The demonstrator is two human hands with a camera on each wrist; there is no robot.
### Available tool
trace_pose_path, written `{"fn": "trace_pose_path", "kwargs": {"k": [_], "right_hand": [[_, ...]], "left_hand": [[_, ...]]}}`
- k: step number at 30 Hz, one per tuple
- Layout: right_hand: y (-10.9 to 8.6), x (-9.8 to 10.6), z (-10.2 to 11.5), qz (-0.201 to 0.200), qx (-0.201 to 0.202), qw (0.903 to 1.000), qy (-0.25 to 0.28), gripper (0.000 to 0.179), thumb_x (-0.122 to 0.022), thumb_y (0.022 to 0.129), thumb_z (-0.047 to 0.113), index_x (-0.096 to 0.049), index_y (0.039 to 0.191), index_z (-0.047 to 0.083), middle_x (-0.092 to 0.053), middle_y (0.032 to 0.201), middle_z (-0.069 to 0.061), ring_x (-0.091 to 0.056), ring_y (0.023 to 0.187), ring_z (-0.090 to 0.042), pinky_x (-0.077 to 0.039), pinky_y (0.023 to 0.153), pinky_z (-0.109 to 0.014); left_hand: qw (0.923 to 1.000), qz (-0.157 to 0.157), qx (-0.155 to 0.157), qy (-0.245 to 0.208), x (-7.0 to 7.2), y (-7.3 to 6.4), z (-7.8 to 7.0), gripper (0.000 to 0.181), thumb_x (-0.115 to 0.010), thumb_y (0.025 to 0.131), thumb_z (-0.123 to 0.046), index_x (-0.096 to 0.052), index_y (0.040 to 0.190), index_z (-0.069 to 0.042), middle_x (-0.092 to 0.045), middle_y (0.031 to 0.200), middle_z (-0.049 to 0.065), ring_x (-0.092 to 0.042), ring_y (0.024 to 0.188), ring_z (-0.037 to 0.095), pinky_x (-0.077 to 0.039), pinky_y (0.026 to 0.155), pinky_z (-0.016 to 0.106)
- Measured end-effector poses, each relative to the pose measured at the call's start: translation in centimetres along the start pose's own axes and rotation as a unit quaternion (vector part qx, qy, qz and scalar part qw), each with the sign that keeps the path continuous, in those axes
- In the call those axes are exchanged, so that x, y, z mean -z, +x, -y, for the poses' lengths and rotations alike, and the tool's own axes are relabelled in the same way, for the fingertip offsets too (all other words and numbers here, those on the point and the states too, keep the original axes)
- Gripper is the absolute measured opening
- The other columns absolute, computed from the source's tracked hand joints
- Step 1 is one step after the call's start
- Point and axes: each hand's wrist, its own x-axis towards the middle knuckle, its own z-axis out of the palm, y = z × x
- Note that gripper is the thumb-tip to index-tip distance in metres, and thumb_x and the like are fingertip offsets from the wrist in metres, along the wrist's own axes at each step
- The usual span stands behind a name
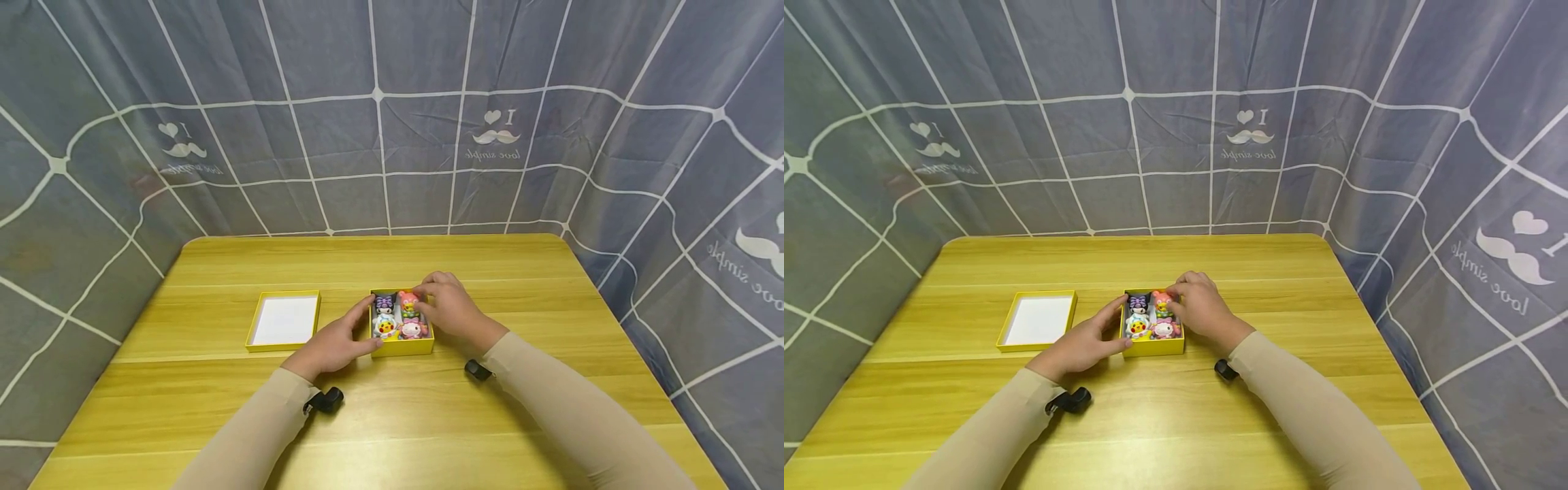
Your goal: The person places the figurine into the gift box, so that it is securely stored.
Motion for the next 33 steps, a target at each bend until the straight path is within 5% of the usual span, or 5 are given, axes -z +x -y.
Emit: {"fn": "trace_pose_path", "kwargs": {"k": [23, 26, 28, 30, 33], "right_hand": [[-0.1, 0.7, 2.8, -0.011, -0.004, 0.9965, 0.083, 0.056, -0.067, 0.105, 0.029, -0.054, 0.154, 0.006, -0.039, 0.169, -0.016, -0.035, 0.156, -0.04, -0.033, 0.126, -0.059], [0.1, 0.7, 4.1, -0.011, 0.001, 0.995, 0.099, 0.059, -0.067, 0.105, 0.03, -0.051, 0.157, 0.008, -0.036, 0.17, -0.014, -0.032, 0.158, -0.038, -0.031, 0.127, -0.059], [0.1, 0.6, 5.1, -0.008, 0.009, 0.9944, 0.105, 0.06, -0.067, 0.105, 0.031, -0.049, 0.158, 0.008, -0.034, 0.171, -0.013, -0.03, 0.159, -0.038, -0.031, 0.127, -0.058], [0.2, 0.5, 6.4, 0.0, 0.014, 0.9936, 0.112, 0.062, -0.066, 0.106, 0.032, -0.046, 0.159, 0.009, -0.032, 0.173, -0.012, -0.028, 0.161, -0.037, -0.03, 0.128, -0.058], [0.4, 0.0, 8.1, 0.016, 0.026, 0.9924, 0.119, 0.065, -0.063, 0.107, 0.035, -0.042, 0.162, 0.008, -0.028, 0.174, -0.014, -0.024, 0.162, -0.037, -0.028, 0.128, -0.06]], "left_hand": [[0.9927, -0.096, -0.045, 0.058, 4.4, -2.5, 1.6, 0.069, -0.063, 0.105, -0.045, -0.039, 0.164, -0.019, -0.044, 0.167, 0.007, -0.043, 0.153, 0.037, -0.038, 0.122, 0.061], [0.9901, -0.112, -0.04, 0.074, 5.6, -3.2, 2.4, 0.07, -0.06, 0.106, -0.05, -0.039, 0.164, -0.018, -0.046, 0.165, 0.01, -0.068, 0.118, 0.037, -0.048, 0.111, 0.057], [0.9883, -0.123, -0.033, 0.084, 6.4, -3.7, 3.1, 0.07, -0.058, 0.106, -0.052, -0.039, 0.164, -0.018, -0.047, 0.164, 0.014, -0.069, 0.105, 0.037, -0.05, 0.105, 0.056], [0.9875, -0.13, -0.019, 0.087, 7.2, -4.3, 3.7, 0.069, -0.058, 0.107, -0.05, -0.038, 0.165, -0.018, -0.044, 0.165, 0.018, -0.068, 0.107, 0.041, -0.049, 0.105, 0.059], [0.9857, -0.136, 0.002, 0.099, 8.5, -5.1, 4.7, 0.069, -0.058, 0.107, -0.048, -0.035, 0.166, -0.019, -0.038, 0.167, 0.022, -0.047, 0.146, 0.048, -0.04, 0.116, 0.067]]}}
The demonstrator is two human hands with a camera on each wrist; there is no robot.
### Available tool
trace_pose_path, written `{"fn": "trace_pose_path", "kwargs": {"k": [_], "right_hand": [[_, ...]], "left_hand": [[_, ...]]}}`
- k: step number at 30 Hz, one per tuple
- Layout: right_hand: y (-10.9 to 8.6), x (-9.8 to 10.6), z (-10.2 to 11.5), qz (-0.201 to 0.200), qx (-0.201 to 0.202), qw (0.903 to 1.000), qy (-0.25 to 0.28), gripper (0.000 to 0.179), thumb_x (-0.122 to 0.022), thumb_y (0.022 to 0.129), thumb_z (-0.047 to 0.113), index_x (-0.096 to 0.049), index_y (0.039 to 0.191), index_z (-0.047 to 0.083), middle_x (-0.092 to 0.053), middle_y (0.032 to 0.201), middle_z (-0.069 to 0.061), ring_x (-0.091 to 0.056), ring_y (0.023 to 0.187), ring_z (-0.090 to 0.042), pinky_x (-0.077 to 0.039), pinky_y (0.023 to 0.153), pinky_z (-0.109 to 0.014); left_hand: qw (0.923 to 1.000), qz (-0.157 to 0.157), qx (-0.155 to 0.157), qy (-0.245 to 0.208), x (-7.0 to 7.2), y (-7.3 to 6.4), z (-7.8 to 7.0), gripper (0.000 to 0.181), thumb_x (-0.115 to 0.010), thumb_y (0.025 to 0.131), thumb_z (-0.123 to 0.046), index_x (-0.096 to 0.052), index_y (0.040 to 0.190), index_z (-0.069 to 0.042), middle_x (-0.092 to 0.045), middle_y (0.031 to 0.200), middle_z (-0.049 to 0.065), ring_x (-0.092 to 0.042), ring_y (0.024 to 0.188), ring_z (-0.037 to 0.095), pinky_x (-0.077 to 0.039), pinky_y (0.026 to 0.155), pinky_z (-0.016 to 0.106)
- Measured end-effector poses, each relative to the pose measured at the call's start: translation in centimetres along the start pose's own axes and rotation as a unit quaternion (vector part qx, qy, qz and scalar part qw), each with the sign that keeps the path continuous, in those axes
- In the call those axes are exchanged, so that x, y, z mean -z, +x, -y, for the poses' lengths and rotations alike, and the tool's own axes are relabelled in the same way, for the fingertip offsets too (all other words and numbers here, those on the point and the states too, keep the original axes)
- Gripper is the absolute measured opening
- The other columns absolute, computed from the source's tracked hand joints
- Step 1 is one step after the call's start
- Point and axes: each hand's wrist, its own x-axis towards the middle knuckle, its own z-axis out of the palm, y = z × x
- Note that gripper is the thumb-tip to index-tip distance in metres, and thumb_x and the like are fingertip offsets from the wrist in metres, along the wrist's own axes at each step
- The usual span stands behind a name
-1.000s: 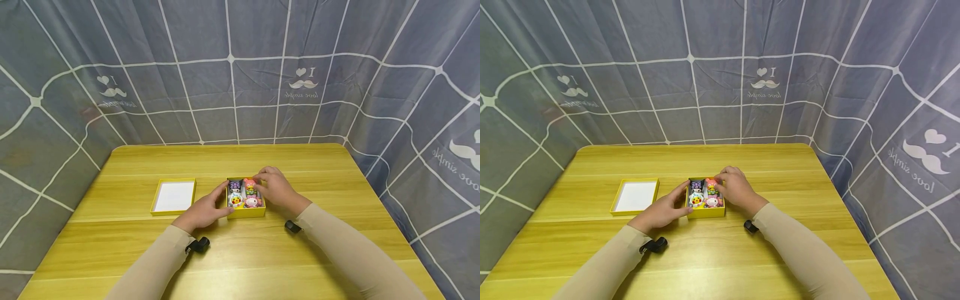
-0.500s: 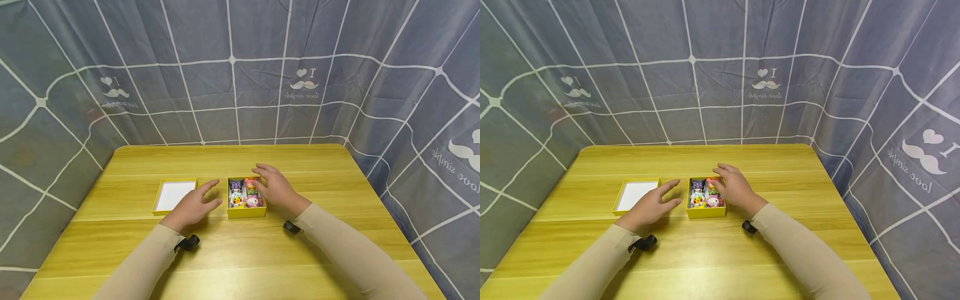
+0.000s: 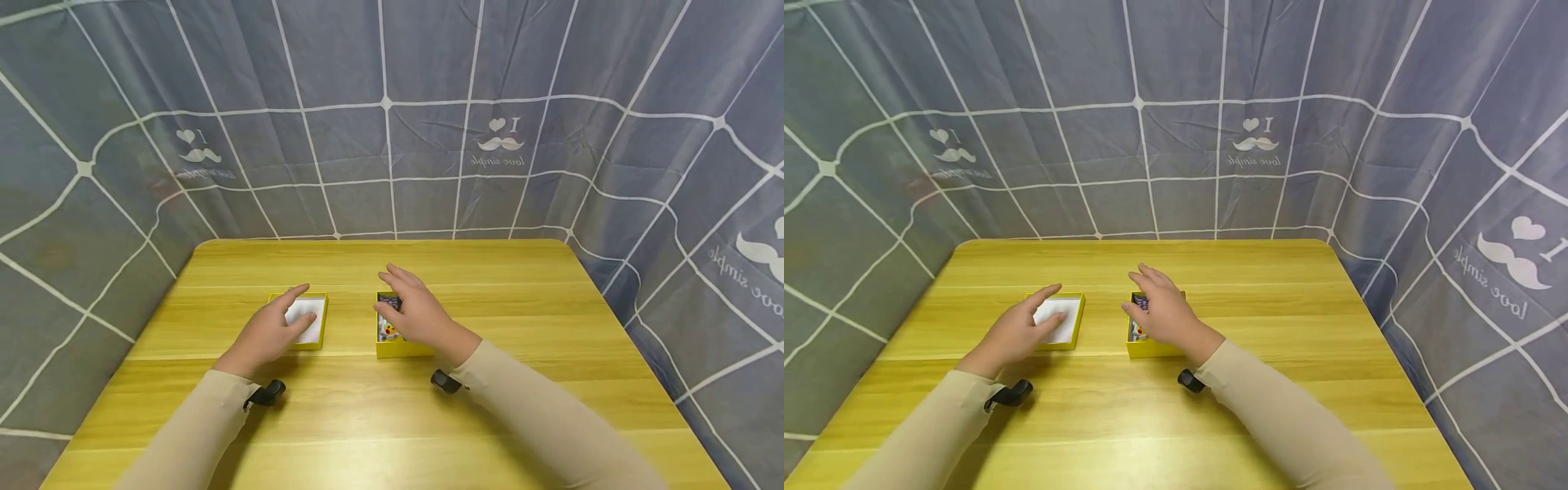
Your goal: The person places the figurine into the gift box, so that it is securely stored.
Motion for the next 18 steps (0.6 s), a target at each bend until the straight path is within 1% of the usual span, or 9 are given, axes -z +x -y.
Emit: {"fn": "trace_pose_path", "kwargs": {"k": [1, 3, 5, 10, 14, 18], "right_hand": [[0.1, -0.3, 0.5, 0.005, 0.003, 1.0, 0.001, 0.065, -0.063, 0.107, 0.035, -0.041, 0.162, 0.008, -0.027, 0.174, -0.015, -0.023, 0.162, -0.037, -0.029, 0.128, -0.061], [0.5, -1.0, 1.5, 0.013, 0.008, 0.9999, 0.006, 0.067, -0.063, 0.107, 0.036, -0.039, 0.163, 0.009, -0.027, 0.174, -0.015, -0.022, 0.162, -0.037, -0.029, 0.128, -0.061], [0.8, -1.8, 2.4, 0.021, 0.009, 0.9997, 0.005, 0.07, -0.062, 0.107, 0.038, -0.036, 0.165, 0.01, -0.025, 0.175, -0.014, -0.022, 0.162, -0.036, -0.03, 0.128, -0.06], [1.6, -3.7, 4.5, 0.044, 0.008, 0.999, 0.001, 0.077, -0.061, 0.107, 0.043, -0.027, 0.168, 0.013, -0.018, 0.177, -0.011, -0.021, 0.163, -0.033, -0.028, 0.129, -0.057], [2.3, -5.3, 6.0, 0.065, 0.003, 0.9979, -0.004, 0.082, -0.059, 0.107, 0.046, -0.018, 0.17, 0.014, -0.012, 0.178, -0.01, -0.02, 0.164, -0.032, -0.027, 0.13, -0.054], [3.0, -6.7, 7.1, 0.083, -0.008, 0.9965, 0.006, 0.084, -0.058, 0.107, 0.047, -0.014, 0.171, 0.014, -0.007, 0.179, -0.01, -0.018, 0.164, -0.032, -0.027, 0.131, -0.052]], "left_hand": [[1.0, 0.001, 0.007, 0.003, 0.4, -0.2, 0.4, 0.07, -0.057, 0.107, -0.048, -0.033, 0.167, -0.019, -0.036, 0.168, 0.023, -0.038, 0.152, 0.049, -0.037, 0.118, 0.069], [0.9998, 0.004, 0.018, 0.008, 1.2, -0.5, 1.2, 0.074, -0.056, 0.107, -0.052, -0.03, 0.168, -0.02, -0.031, 0.17, 0.025, -0.034, 0.153, 0.05, -0.034, 0.119, 0.07], [0.9995, 0.004, 0.025, 0.017, 1.9, -0.9, 2.0, 0.078, -0.054, 0.106, -0.058, -0.027, 0.169, -0.02, -0.029, 0.171, 0.026, -0.034, 0.153, 0.053, -0.034, 0.119, 0.071], [0.9987, 0.01, 0.041, 0.031, 3.5, -1.7, 3.6, 0.089, -0.049, 0.104, -0.068, -0.02, 0.17, -0.017, -0.027, 0.171, 0.027, -0.035, 0.15, 0.056, -0.034, 0.116, 0.074], [0.9976, 0.018, 0.054, 0.039, 4.2, -2.0, 4.8, 0.092, -0.048, 0.104, -0.068, -0.016, 0.171, -0.014, -0.026, 0.17, 0.029, -0.034, 0.149, 0.058, -0.033, 0.116, 0.076], [0.9971, 0.023, 0.061, 0.038, 4.7, -2.2, 5.8, 0.09, -0.052, 0.105, -0.062, -0.014, 0.171, -0.011, -0.025, 0.17, 0.03, -0.032, 0.15, 0.058, -0.03, 0.117, 0.076]]}}
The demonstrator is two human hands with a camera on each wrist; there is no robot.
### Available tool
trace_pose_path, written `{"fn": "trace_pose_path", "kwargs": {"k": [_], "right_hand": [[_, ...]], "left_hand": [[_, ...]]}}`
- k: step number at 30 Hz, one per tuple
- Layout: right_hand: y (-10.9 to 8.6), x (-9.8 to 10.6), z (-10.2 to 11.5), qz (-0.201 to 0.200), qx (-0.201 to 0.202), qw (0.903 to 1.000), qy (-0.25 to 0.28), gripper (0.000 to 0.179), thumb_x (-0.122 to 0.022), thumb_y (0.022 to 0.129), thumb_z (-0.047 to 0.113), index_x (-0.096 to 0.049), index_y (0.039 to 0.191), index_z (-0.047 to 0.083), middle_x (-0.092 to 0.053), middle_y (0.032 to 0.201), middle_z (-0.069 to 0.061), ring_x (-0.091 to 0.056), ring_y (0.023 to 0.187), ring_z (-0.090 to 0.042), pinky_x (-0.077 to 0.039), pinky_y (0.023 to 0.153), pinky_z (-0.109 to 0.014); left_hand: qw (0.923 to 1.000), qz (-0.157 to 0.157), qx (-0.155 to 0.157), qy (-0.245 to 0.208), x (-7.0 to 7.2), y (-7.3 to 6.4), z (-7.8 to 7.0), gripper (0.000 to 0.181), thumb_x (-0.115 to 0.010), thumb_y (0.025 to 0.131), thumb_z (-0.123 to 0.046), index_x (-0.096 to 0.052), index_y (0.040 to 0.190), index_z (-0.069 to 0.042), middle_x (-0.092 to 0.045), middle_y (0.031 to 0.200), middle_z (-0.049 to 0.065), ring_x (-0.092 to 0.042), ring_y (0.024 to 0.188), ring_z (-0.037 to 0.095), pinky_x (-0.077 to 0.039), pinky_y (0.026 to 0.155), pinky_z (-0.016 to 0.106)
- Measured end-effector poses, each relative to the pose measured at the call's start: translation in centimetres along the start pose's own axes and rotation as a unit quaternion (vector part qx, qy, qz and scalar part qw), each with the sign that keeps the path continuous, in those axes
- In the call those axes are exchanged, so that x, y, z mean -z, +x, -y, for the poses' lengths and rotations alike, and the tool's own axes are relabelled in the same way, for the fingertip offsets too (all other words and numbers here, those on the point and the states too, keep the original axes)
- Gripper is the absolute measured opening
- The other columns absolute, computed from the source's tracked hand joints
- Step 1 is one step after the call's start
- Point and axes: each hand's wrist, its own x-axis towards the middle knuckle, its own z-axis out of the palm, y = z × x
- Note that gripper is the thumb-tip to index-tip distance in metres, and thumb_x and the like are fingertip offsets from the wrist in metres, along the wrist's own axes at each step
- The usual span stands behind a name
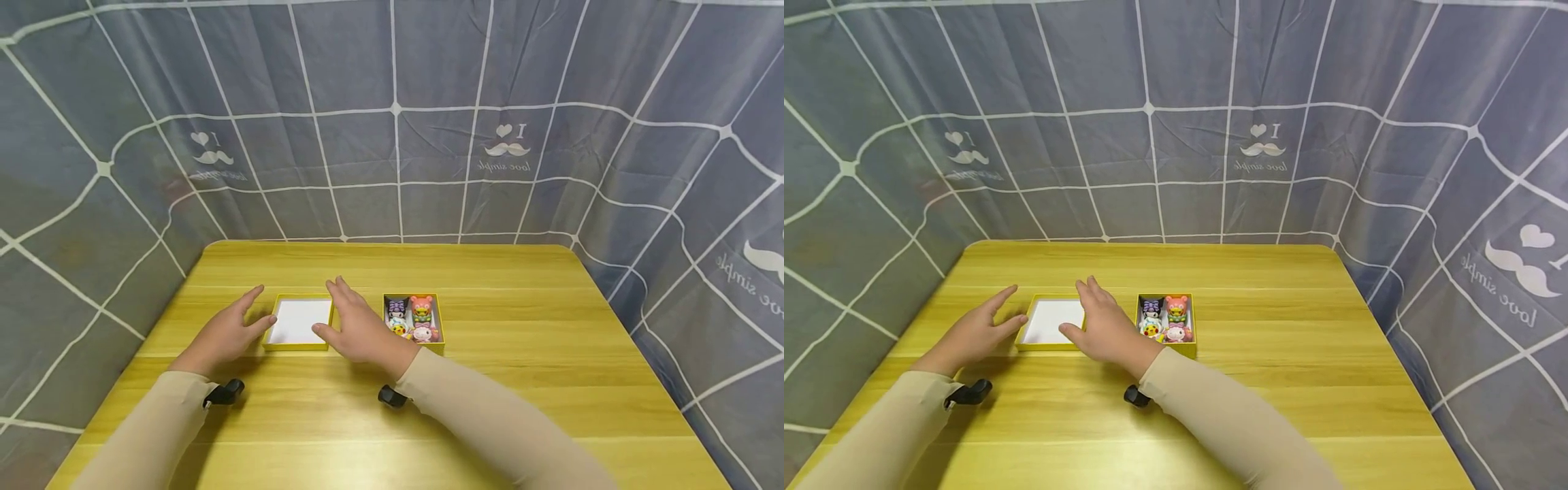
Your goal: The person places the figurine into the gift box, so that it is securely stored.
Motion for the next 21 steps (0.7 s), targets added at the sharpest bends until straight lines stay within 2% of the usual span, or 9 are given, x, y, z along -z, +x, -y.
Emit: {"fn": "trace_pose_path", "kwargs": {"k": [7, 11, 17, 21], "right_hand": [[1.6, -2.7, 0.7, 0.008, -0.029, 0.9991, 0.031, 0.084, -0.057, 0.107, 0.049, -0.016, 0.17, 0.012, -0.006, 0.178, -0.012, -0.021, 0.163, -0.035, -0.03, 0.13, -0.05], [2.3, -4.2, 0.6, 0.006, -0.052, 0.9983, 0.025, 0.084, -0.057, 0.107, 0.049, -0.017, 0.17, 0.012, -0.007, 0.178, -0.012, -0.021, 0.163, -0.035, -0.031, 0.129, -0.049], [3.3, -5.3, 0.1, -0.008, -0.091, 0.9958, 0.006, 0.078, -0.053, 0.11, 0.045, -0.017, 0.17, 0.012, -0.006, 0.179, -0.012, -0.018, 0.164, -0.032, -0.03, 0.13, -0.047], [3.8, -5.7, -0.1, -0.008, -0.112, 0.9937, 0.012, 0.076, -0.052, 0.111, 0.042, -0.016, 0.17, 0.01, -0.005, 0.178, -0.013, -0.016, 0.164, -0.033, -0.027, 0.131, -0.047]], "left_hand": [[0.9997, 0.019, 0.01, -0.009, 0.0, 0.0, 1.0, 0.091, -0.055, 0.106, -0.058, -0.015, 0.17, -0.008, -0.025, 0.169, 0.032, -0.031, 0.149, 0.06, -0.031, 0.115, 0.078], [0.9994, 0.027, 0.009, -0.019, -0.2, 0.1, 1.4, 0.091, -0.056, 0.105, -0.058, -0.016, 0.169, -0.006, -0.026, 0.169, 0.032, -0.03, 0.15, 0.059, -0.03, 0.116, 0.078], [0.9994, 0.032, 0.006, -0.016, -0.6, 0.3, 1.8, 0.09, -0.057, 0.105, -0.057, -0.017, 0.169, -0.006, -0.027, 0.169, 0.032, -0.03, 0.151, 0.058, -0.03, 0.116, 0.077], [0.9992, 0.037, 0.004, -0.014, -0.6, 0.3, 1.9, 0.09, -0.056, 0.106, -0.055, -0.017, 0.169, -0.005, -0.025, 0.169, 0.033, -0.029, 0.151, 0.058, -0.029, 0.117, 0.076]]}}
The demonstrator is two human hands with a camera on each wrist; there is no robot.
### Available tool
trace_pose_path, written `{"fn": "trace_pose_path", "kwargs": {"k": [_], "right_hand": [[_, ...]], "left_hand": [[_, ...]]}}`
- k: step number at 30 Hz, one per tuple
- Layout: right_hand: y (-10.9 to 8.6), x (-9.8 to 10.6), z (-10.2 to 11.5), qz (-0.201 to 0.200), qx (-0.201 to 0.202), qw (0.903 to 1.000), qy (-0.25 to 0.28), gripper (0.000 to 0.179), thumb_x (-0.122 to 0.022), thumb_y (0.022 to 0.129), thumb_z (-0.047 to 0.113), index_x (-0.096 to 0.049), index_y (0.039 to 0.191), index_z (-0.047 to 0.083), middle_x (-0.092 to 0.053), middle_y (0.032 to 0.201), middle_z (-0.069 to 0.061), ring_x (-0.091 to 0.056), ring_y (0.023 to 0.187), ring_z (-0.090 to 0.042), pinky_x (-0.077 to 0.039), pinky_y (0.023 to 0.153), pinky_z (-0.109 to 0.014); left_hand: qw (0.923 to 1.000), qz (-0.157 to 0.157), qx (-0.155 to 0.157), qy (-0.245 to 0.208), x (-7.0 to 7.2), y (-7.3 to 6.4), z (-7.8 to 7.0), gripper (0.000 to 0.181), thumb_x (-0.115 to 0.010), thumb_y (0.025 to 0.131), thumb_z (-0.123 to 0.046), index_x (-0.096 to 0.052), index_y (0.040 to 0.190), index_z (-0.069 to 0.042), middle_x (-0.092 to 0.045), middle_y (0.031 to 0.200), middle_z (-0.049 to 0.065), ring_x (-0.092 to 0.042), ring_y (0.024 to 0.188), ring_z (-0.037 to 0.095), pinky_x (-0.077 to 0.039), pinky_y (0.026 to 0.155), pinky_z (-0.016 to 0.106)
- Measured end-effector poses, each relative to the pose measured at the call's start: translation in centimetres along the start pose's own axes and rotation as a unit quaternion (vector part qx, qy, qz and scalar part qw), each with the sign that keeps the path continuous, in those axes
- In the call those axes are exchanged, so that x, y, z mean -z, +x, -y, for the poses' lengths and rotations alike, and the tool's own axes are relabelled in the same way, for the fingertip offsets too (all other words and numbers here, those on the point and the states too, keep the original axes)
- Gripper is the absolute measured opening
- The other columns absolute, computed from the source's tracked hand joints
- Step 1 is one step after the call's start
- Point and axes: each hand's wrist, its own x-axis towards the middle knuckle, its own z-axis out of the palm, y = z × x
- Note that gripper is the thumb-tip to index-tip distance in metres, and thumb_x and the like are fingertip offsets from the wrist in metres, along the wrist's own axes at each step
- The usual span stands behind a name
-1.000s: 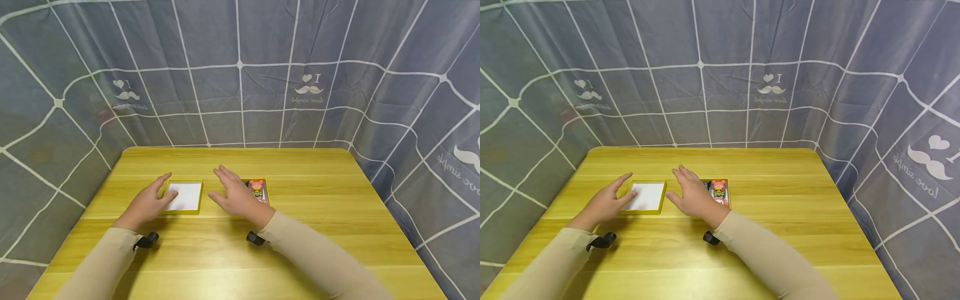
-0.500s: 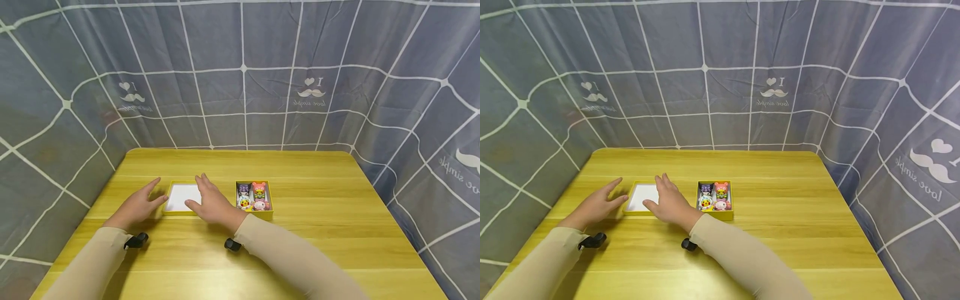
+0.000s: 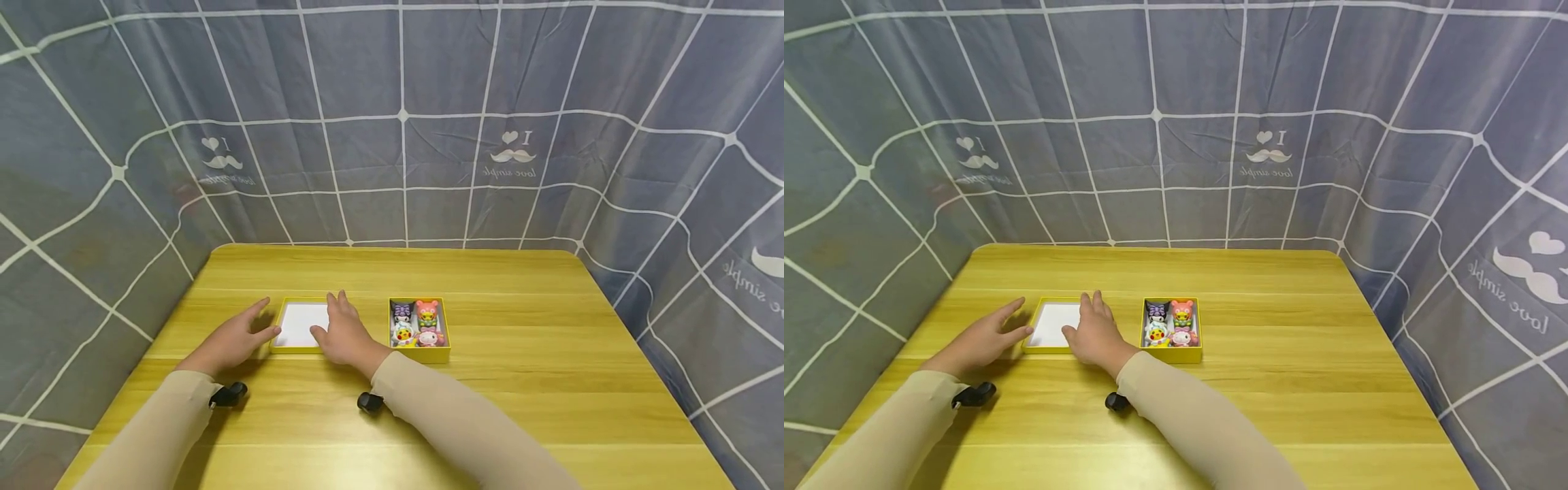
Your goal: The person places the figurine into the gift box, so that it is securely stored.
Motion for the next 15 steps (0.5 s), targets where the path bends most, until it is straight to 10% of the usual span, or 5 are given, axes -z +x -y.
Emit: {"fn": "trace_pose_path", "kwargs": {"k": [15], "right_hand": [[1.1, -1.7, -1.1, 0.022, -0.034, 0.9976, -0.056, 0.078, -0.05, 0.111, 0.042, -0.015, 0.168, 0.002, -0.019, 0.176, -0.017, -0.017, 0.164, -0.031, -0.018, 0.134, -0.041]], "left_hand": [[0.9994, 0.03, -0.008, -0.013, -0.8, 0.2, 0.5, 0.091, -0.057, 0.106, -0.055, -0.016, 0.169, -0.002, -0.023, 0.171, 0.03, -0.024, 0.154, 0.057, -0.026, 0.12, 0.075]]}}
